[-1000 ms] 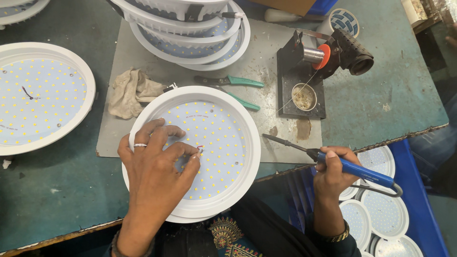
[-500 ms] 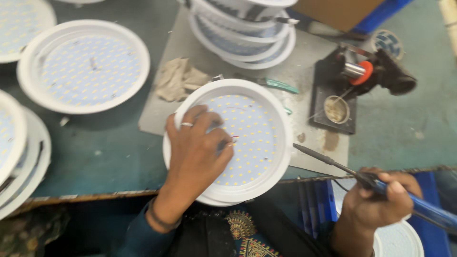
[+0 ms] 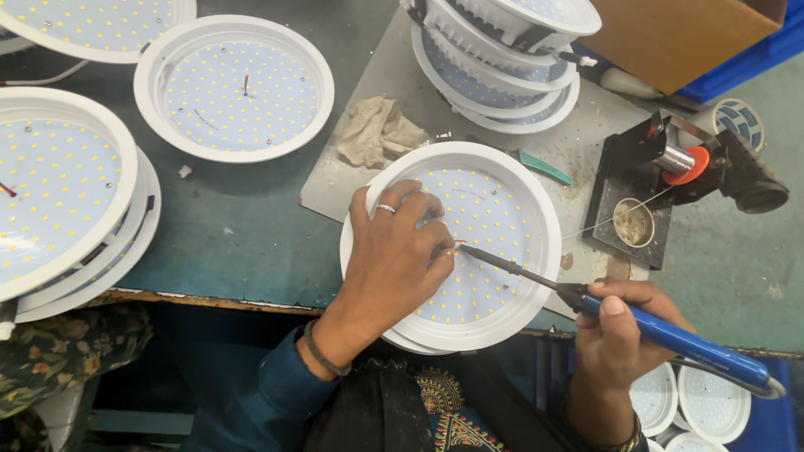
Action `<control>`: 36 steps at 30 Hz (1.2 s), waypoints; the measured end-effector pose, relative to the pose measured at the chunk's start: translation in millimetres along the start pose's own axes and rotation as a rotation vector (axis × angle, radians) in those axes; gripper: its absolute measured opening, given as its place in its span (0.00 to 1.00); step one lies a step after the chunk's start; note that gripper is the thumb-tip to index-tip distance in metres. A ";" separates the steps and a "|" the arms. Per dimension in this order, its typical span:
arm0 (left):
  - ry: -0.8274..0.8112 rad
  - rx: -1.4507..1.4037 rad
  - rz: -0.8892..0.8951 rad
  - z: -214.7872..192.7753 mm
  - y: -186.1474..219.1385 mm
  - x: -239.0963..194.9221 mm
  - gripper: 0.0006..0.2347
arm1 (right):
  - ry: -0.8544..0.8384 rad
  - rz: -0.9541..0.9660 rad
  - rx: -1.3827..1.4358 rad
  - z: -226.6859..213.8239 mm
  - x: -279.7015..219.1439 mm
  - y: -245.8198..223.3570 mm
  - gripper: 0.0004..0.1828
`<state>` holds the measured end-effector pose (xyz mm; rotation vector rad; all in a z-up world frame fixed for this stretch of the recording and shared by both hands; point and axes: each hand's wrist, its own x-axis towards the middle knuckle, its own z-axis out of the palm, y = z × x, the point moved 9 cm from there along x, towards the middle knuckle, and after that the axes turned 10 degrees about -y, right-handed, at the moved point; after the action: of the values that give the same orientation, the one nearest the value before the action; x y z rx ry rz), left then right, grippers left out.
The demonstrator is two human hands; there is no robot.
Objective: The person uses a soldering iron to attach wires to the circuit board of a circular LED light fixture. They hold the fixture with one hand and apply solder to the connection points with the other. The person then uses pliers to trim excess wire and continues soldering additional fixtures.
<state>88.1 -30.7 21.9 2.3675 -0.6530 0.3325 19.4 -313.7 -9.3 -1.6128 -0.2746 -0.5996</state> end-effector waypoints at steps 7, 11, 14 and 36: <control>0.025 -0.004 0.009 -1.7 1.1 -4.2 0.03 | -0.011 -0.001 0.000 7.2 6.8 -4.4 0.13; 0.024 -0.001 -0.009 -1.4 1.6 -3.2 0.03 | -0.043 0.006 -0.042 9.0 8.3 -8.9 0.14; -0.004 -0.001 -0.031 1.1 0.3 0.5 0.03 | -0.088 -0.008 -0.075 10.5 8.0 -12.0 0.14; -0.051 -0.023 -0.063 4.6 -2.9 2.3 0.03 | 0.020 -0.077 -0.009 -2.7 2.7 -7.9 0.12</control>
<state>91.9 -32.6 17.8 2.3752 -0.6016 0.2365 17.1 -315.7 -1.1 -1.6099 -0.3207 -0.6760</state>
